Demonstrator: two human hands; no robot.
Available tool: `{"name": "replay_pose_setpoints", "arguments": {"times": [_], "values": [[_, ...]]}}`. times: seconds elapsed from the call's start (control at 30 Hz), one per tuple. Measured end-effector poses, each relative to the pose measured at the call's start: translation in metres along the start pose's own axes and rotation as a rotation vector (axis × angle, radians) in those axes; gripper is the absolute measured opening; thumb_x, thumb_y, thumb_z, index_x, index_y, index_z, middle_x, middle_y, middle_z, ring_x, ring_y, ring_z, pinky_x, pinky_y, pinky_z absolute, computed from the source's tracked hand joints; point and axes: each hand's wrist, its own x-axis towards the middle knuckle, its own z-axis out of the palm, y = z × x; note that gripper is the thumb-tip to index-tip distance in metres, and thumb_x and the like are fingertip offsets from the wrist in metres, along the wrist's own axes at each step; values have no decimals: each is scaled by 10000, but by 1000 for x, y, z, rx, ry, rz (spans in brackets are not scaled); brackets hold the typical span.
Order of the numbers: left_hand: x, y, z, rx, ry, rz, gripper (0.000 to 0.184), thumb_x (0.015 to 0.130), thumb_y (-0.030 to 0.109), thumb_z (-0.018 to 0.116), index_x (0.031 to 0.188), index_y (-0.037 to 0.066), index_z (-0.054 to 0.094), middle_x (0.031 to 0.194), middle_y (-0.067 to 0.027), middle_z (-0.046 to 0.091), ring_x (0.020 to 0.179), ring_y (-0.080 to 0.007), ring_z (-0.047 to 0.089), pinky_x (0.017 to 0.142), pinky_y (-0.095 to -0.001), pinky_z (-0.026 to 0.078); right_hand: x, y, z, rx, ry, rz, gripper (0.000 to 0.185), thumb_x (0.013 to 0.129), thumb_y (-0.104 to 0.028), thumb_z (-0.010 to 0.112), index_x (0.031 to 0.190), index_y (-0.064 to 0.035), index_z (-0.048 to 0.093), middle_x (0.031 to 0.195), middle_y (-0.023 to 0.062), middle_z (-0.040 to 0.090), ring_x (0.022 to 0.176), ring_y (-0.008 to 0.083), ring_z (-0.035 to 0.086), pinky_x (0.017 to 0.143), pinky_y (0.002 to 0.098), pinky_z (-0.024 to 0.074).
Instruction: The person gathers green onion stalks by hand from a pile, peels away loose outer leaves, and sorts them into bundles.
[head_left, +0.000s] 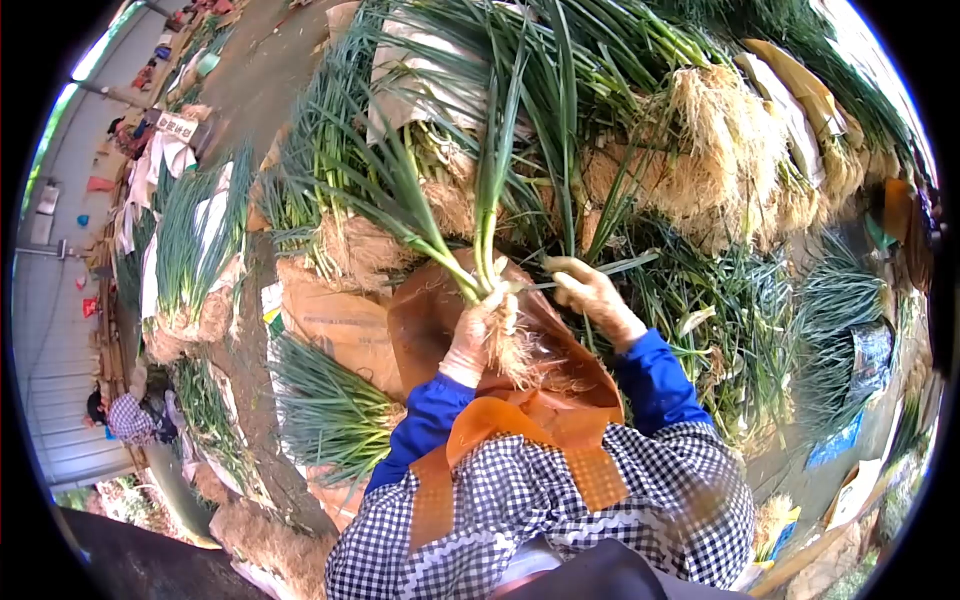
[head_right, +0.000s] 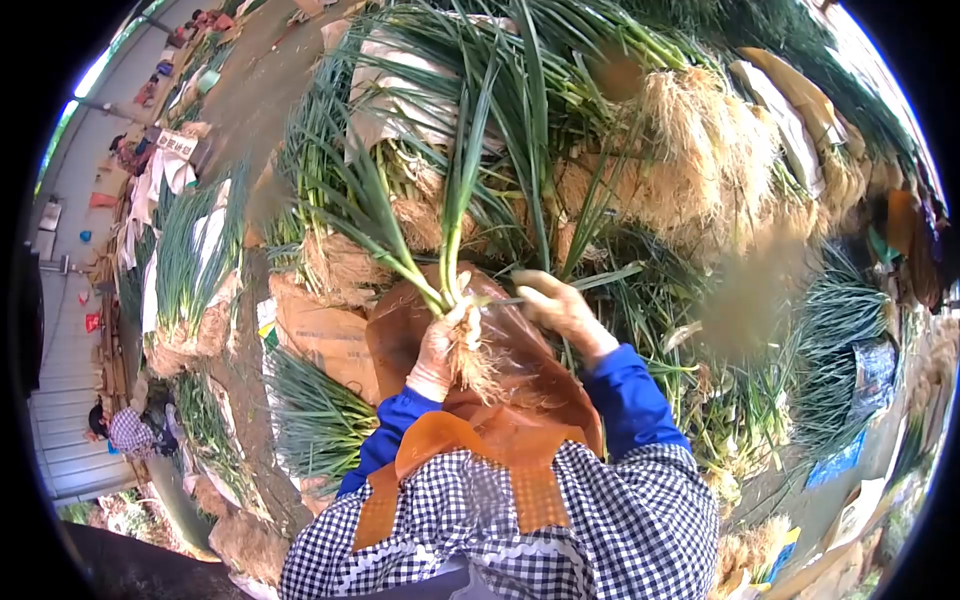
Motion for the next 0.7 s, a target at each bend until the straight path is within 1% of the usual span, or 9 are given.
{"name": "replay_pose_setpoints", "arguments": {"times": [0.17,0.3,0.33,0.37,0.43,0.5,0.57,0.63,0.7], "values": [[3,-13,-8,164,85,-83,336,878,74,544,1206,58,474,833,-59,583,658,-135,577,536,-229,481,29,6,49,10,-244,67,362,910,-280,567,1203,-68,548,888,-22,608,773,61,530,715,225,455],[-9,-2,5,93,133,-128,249,848,111,570,1089,68,522,782,-52,564,606,-123,525,531,-232,465,13,17,41,-1234,62,-501,345,887,-407,520,795,-93,628,650,127,595,591,286,598,542,377,472],[-4,-6,-22,-29,-20,-193,214,858,123,565,1061,68,524,745,-36,532,575,-110,495,514,-230,455,-1,12,45,-1061,97,-641,355,873,-391,532,677,-104,603,586,118,577,520,320,569,514,417,470],[-6,4,-18,-149,-170,-255,180,868,135,559,1033,69,526,708,-19,500,543,-97,465,497,-227,446,-10,18,37,-1235,-103,-427,356,866,-387,537,646,-114,597,590,123,576,543,323,578,524,414,475],[-15,24,-10,-296,-232,-30,116,892,192,559,931,84,540,692,-16,495,547,-116,476,479,-207,439,-32,46,-2,-1207,-272,-483,375,880,-439,496,808,-121,681,707,122,624,648,309,619,594,383,503],[-18,41,7,-108,-109,123,110,888,183,571,906,77,550,738,-43,531,638,-146,530,517,-213,468,-24,57,-50,-1560,-379,392,571,808,-622,446,931,-128,704,847,129,655,759,290,640,731,371,503],[-12,39,3,85,49,141,89,880,135,569,931,63,557,842,-72,586,746,-176,576,591,-249,496,3,78,-90,-1376,-109,509,635,774,-668,452,960,-112,693,887,130,669,841,283,638,769,370,499],[1,22,-18,150,-33,131,90,881,93,548,962,53,556,834,-70,586,745,-168,579,617,-269,499,15,94,-86,-1282,312,139,617,795,-634,467,1069,-107,633,915,158,659,857,288,631,776,382,495],[5,7,-16,182,-40,181,124,870,47,542,994,44,545,816,-66,587,702,-161,573,632,-269,491,53,137,-85,-1392,164,-232,606,812,-584,499,1174,-101,549,968,166,649,855,307,628,770,381,497]]}}
